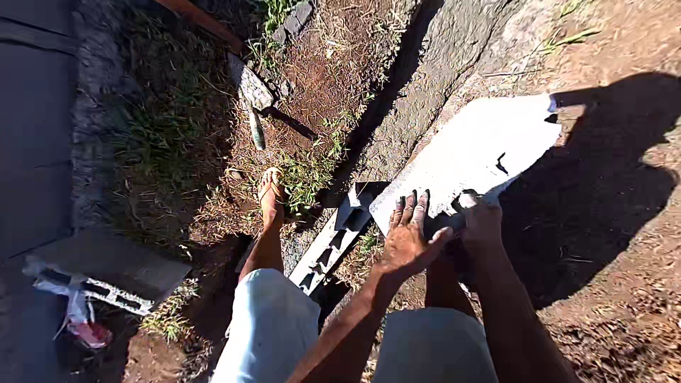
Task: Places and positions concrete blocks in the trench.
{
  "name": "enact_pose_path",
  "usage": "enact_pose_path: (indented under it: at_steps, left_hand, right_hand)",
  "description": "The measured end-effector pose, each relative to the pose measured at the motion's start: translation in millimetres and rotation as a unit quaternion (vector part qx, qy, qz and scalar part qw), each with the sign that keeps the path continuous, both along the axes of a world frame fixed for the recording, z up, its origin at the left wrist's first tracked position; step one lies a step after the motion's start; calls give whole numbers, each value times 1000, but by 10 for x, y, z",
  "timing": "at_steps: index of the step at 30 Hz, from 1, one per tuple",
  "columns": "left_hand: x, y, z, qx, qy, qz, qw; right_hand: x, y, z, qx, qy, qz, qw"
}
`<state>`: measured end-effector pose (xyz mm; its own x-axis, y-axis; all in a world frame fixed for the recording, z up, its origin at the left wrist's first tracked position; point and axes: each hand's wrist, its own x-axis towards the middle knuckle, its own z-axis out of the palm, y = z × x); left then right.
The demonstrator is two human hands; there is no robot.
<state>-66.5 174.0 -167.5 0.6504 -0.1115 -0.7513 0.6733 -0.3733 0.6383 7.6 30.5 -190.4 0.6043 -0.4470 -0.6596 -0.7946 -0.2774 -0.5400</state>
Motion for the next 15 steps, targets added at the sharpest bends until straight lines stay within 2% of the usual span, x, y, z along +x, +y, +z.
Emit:
enact_pose_path:
  at_steps: [2, 3, 5, 6, 8, 9, 10, 12, 15]
  left_hand:
    - [-152, -18, -96, 72, 104, -1, 992]
    - [-194, -13, -161, 77, 173, 29, 981]
    - [-287, -49, -308, 32, 281, 167, 945]
    - [-341, -107, -382, -19, 310, 269, 911]
    - [-385, -260, -517, -134, 339, 469, 804]
    - [-365, -305, -586, -183, 345, 532, 752]
    - [-343, -328, -666, -214, 348, 570, 713]
    - [-312, -345, -850, -228, 368, 609, 665]
    - [-332, -371, -1169, -204, 397, 607, 657]
  right_hand:
    - [96, -80, -281, -27, 8, 38, 999]
    - [118, -104, -394, -24, 10, 47, 999]
    - [127, -132, -595, -22, 0, 43, 999]
    - [128, -130, -667, -22, 2, 38, 999]
    - [120, -68, -760, -17, 15, 26, 999]
    - [128, -14, -806, -15, 15, 15, 1000]
    - [141, 51, -850, -15, 13, 5, 1000]
    - [153, 154, -965, -25, 3, -11, 1000]
    - [112, 197, -1138, -14, -15, 1, 1000]
